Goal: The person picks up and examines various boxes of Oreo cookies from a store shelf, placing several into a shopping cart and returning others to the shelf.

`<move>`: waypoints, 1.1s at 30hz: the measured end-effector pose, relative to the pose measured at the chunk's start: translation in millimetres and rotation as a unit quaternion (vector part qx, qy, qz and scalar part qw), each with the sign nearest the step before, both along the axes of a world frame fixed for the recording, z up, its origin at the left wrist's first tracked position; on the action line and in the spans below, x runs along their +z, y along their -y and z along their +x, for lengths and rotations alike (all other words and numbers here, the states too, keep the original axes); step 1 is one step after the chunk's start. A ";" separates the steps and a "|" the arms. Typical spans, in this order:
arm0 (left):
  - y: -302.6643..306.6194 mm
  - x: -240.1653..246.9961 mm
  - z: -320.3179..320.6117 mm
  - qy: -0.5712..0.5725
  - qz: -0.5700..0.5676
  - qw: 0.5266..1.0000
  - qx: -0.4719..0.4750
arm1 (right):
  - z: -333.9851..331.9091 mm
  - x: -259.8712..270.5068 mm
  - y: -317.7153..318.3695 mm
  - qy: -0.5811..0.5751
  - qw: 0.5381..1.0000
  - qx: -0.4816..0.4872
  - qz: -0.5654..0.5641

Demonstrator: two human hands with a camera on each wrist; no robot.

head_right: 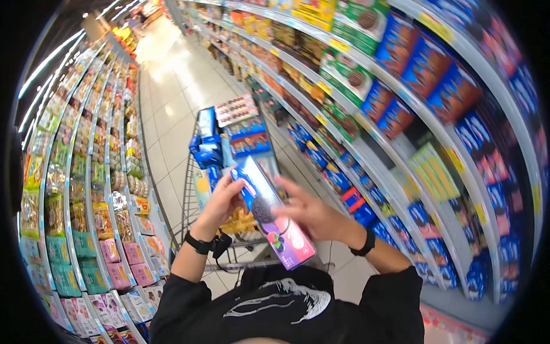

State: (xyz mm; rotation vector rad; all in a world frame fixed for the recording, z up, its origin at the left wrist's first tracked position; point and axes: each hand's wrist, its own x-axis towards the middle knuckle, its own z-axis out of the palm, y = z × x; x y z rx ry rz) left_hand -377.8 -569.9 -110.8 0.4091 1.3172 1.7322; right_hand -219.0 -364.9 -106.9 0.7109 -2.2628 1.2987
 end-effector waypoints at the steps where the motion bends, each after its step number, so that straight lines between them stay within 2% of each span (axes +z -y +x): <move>1: -9.6 8.0 21.8 0.002 0.017 1.000 0.000 | 25.7 0.3 -5.9 -0.003 0.998 -0.063 -0.017; 2: -22.0 14.2 42.6 -0.007 0.033 0.999 0.020 | 50.1 -6.9 -13.2 0.025 0.992 -0.062 -0.108; 3: -35.5 26.6 65.5 -0.011 0.038 0.999 0.038 | 77.8 -4.5 -23.4 0.025 0.990 -0.081 -0.110; 4: -45.6 35.4 87.4 -0.028 0.057 0.998 0.030 | 107.8 -1.9 -33.7 0.167 0.955 -0.094 -0.225; 5: -54.4 40.4 107.8 -0.044 0.076 0.996 0.024 | 136.9 -0.1 -43.1 0.299 0.887 -0.102 -0.338; 6: -65.8 41.4 126.8 -0.049 0.104 0.993 0.019 | 160.6 1.3 -52.4 0.254 0.912 -0.138 -0.291; 7: -76.9 42.3 144.5 -0.059 0.112 0.992 0.017 | 188.3 -1.5 -63.7 0.251 0.909 -0.156 -0.294; 9: -102.3 42.6 179.7 -0.082 0.133 0.988 0.011 | 242.5 -8.2 -85.2 0.267 0.797 -0.041 -0.540; 10: -115.9 38.5 193.8 -0.078 0.147 0.986 -0.002 | 267.5 -5.5 -91.2 0.270 0.771 -0.082 -0.571; 11: -128.9 39.7 209.9 -0.080 0.152 0.985 -0.018 | 290.4 2.0 -94.8 0.256 0.773 -0.103 -0.571; 12: -143.8 41.1 228.5 -0.088 0.158 0.983 -0.027 | 310.9 14.4 -96.0 0.217 0.837 -0.174 -0.470; 13: -157.6 42.6 246.8 -0.096 0.165 0.981 -0.035 | 331.8 27.4 -96.7 0.180 0.883 -0.244 -0.358; 14: -170.0 44.6 262.2 -0.084 0.176 0.979 -0.061 | 352.9 39.4 -96.6 0.186 0.895 -0.311 -0.261; 15: -184.1 45.7 275.5 -0.079 0.185 0.977 -0.075 | 371.1 50.4 -101.2 0.183 0.891 -0.327 -0.255; 18: -219.3 53.6 305.9 -0.113 0.200 0.967 -0.105 | 410.9 71.2 -119.0 0.153 0.875 -0.452 -0.082; 19: -233.7 58.4 311.1 -0.112 0.203 0.967 -0.107 | 419.3 79.5 -126.2 0.152 0.874 -0.455 -0.080; 21: -262.7 68.0 315.1 -0.182 0.221 0.948 -0.136 | 429.6 98.4 -139.8 0.111 0.819 -0.562 -0.036; 22: -277.5 75.0 314.5 -0.203 0.230 0.940 -0.149 | 432.7 104.3 -152.2 0.113 0.819 -0.562 -0.036; 23: -296.6 77.2 312.3 -0.201 0.229 0.941 -0.148 | 434.4 110.7 -168.3 0.100 0.807 -0.574 -0.094; 24: -318.1 77.0 309.1 -0.236 0.273 0.921 -0.147 | 432.7 117.4 -184.0 0.087 0.792 -0.585 -0.149; 25: -337.6 78.2 305.7 -0.269 0.316 0.898 -0.144 | 428.4 124.7 -197.5 0.042 0.809 -0.564 -0.162; 29: -405.1 96.6 287.5 -0.332 0.334 0.875 -0.113 | 413.1 137.4 -261.6 0.035 0.814 -0.566 -0.128; 31: -438.4 107.0 271.9 -0.435 0.305 0.842 -0.095 | 402.5 140.2 -293.4 0.040 0.820 -0.559 -0.118; 33: -459.1 123.4 260.5 -0.487 0.223 0.839 -0.093 | 392.7 138.2 -334.5 0.054 0.787 -0.611 -0.056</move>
